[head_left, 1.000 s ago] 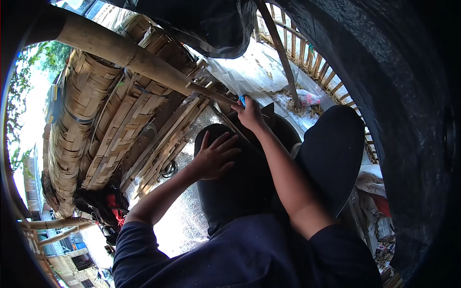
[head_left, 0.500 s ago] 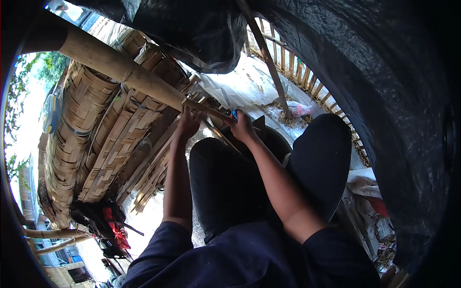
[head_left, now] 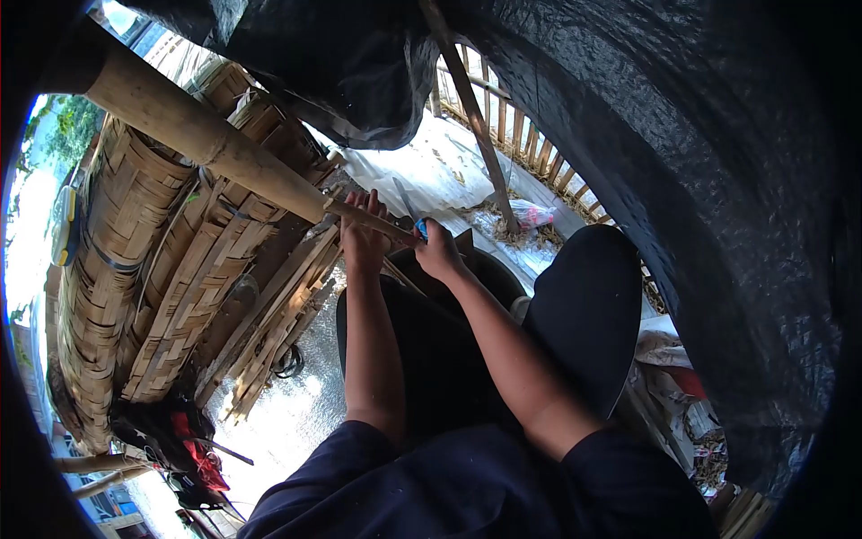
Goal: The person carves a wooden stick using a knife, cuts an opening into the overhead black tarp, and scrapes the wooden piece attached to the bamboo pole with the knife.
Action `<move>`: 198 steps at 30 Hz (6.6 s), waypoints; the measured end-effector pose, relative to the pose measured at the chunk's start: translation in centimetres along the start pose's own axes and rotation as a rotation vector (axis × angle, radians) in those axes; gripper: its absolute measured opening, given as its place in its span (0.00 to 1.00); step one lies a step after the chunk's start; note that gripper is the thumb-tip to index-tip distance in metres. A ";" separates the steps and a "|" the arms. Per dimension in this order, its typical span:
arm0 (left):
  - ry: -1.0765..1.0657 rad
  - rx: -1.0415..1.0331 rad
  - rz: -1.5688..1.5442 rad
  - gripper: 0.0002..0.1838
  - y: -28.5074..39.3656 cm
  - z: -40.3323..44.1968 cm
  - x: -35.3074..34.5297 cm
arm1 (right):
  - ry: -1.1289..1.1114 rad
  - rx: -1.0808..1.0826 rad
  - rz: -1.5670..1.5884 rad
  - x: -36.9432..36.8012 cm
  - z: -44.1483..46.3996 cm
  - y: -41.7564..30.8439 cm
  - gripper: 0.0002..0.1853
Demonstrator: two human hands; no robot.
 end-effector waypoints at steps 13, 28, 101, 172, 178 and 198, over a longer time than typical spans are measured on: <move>-0.279 -0.116 -0.176 0.32 10.0 -2.6 -4.2 | -0.172 -0.254 -0.014 -2.5 2.0 0.4 0.16; -0.333 0.006 -0.035 0.35 8.6 2.8 -1.8 | -0.384 -0.699 0.196 -4.8 5.0 2.9 0.15; -0.388 -0.132 -0.188 0.34 7.8 3.5 -3.5 | 0.074 -0.314 -0.244 -2.1 -1.7 2.5 0.10; -0.134 -0.206 -0.096 0.20 6.9 6.3 -1.9 | 0.170 0.265 -0.640 -2.8 38.9 12.6 0.14; -0.171 -0.229 -0.026 0.21 7.0 6.0 -2.6 | 0.121 0.334 -0.569 -3.2 42.0 14.1 0.38; -0.179 -0.210 -0.046 0.21 6.6 6.5 -1.6 | 0.196 0.257 -1.030 -4.2 37.2 8.9 0.17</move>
Point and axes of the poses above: each hand's wrist, its own z-axis towards the middle knuckle, its own x-axis out of the back of the hand, y = z × x, the point moved 6 cm from there along z, towards the middle knuckle, and after that the axes turned 14 degrees about z, right-handed, at the moved point
